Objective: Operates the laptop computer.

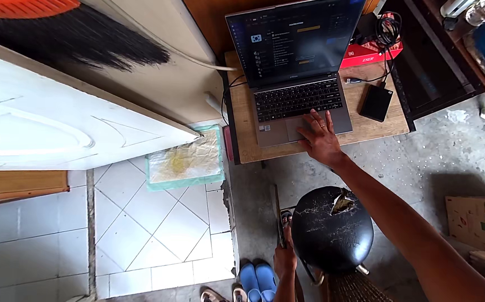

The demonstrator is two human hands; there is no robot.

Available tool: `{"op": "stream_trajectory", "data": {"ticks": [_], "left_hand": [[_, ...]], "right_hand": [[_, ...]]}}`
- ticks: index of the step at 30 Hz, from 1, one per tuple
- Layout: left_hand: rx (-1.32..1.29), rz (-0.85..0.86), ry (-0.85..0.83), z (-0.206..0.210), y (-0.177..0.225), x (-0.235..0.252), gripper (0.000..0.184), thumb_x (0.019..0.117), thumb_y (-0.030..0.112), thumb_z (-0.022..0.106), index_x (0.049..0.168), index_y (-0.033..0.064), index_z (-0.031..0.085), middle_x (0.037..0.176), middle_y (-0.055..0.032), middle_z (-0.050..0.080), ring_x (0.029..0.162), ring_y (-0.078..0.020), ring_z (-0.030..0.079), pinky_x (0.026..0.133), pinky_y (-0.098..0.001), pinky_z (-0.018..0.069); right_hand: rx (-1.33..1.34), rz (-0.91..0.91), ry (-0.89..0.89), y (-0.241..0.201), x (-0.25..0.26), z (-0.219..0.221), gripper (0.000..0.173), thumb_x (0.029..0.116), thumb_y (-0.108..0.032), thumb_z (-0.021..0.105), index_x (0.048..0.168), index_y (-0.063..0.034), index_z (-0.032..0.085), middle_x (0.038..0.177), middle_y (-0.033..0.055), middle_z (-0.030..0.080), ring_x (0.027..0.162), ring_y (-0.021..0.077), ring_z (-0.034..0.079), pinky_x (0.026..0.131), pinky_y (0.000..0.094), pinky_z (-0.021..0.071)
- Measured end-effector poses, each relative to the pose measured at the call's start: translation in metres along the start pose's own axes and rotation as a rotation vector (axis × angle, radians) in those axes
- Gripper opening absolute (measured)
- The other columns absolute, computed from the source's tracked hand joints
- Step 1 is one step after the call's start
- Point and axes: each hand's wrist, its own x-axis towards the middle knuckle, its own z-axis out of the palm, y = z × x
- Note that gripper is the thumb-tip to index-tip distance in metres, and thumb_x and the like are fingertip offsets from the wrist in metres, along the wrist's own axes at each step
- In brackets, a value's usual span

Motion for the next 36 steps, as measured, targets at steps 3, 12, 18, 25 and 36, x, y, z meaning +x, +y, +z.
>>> {"op": "stream_trajectory", "data": {"ticks": [3, 12, 18, 25, 36], "left_hand": [[-0.004, 0.0, 0.006, 0.0, 0.0, 0.0, 0.055, 0.1024, 0.061, 0.047, 0.101, 0.0138, 0.075, 0.096, -0.0122, 0.075, 0.095, -0.0305, 0.073, 0.078, -0.0566, 0.0564], [0.001, 0.01, 0.012, 0.0, 0.0, 0.0, 0.055, 0.1027, 0.06, 0.047, 0.102, 0.0133, 0.075, 0.096, -0.0121, 0.075, 0.095, -0.0305, 0.072, 0.079, -0.0565, 0.0561], [-0.004, 0.03, 0.014, 0.0, -0.002, -0.001, 0.056, 0.1029, 0.06, 0.046, 0.103, 0.0127, 0.075, 0.096, -0.0135, 0.075, 0.096, -0.0318, 0.072, 0.079, -0.0578, 0.0558], [-0.005, 0.025, 0.014, -0.001, -0.001, -0.001, 0.054, 0.1034, 0.059, 0.046, 0.102, 0.0132, 0.075, 0.096, -0.0131, 0.075, 0.096, -0.0317, 0.072, 0.079, -0.0578, 0.0553], [-0.011, 0.099, 0.007, -0.004, 0.0, -0.009, 0.058, 0.1048, 0.056, 0.046, 0.108, 0.0062, 0.074, 0.104, -0.0199, 0.074, 0.102, -0.0368, 0.07, 0.086, -0.0597, 0.0548]], "right_hand": [[-0.005, 0.019, 0.022, 0.001, -0.002, 0.0, 0.037, 0.0983, -0.041, 0.064, 0.128, -0.0209, 0.072, 0.157, 0.0117, 0.048, 0.155, 0.0351, 0.027, 0.125, 0.0652, 0.0075], [0.002, -0.003, 0.096, 0.007, -0.004, 0.007, 0.036, 0.0988, -0.044, 0.062, 0.122, -0.0193, 0.075, 0.153, 0.0106, 0.053, 0.153, 0.0347, 0.031, 0.125, 0.0663, 0.0071], [0.011, -0.013, 0.128, 0.007, -0.004, 0.005, 0.035, 0.0978, -0.044, 0.064, 0.119, -0.0185, 0.076, 0.15, 0.0111, 0.055, 0.152, 0.0363, 0.034, 0.124, 0.0678, 0.0093], [-0.012, 0.007, 0.107, 0.005, -0.005, 0.008, 0.04, 0.0992, -0.043, 0.06, 0.129, -0.0198, 0.07, 0.153, 0.0113, 0.052, 0.153, 0.0352, 0.031, 0.125, 0.0652, 0.0096], [0.259, 0.297, -0.172, -0.092, -0.173, -0.035, 0.053, 0.0975, -0.043, 0.059, 0.143, -0.0167, 0.061, 0.156, 0.0098, 0.051, 0.154, 0.0308, 0.032, 0.127, 0.0603, 0.0158]]}}
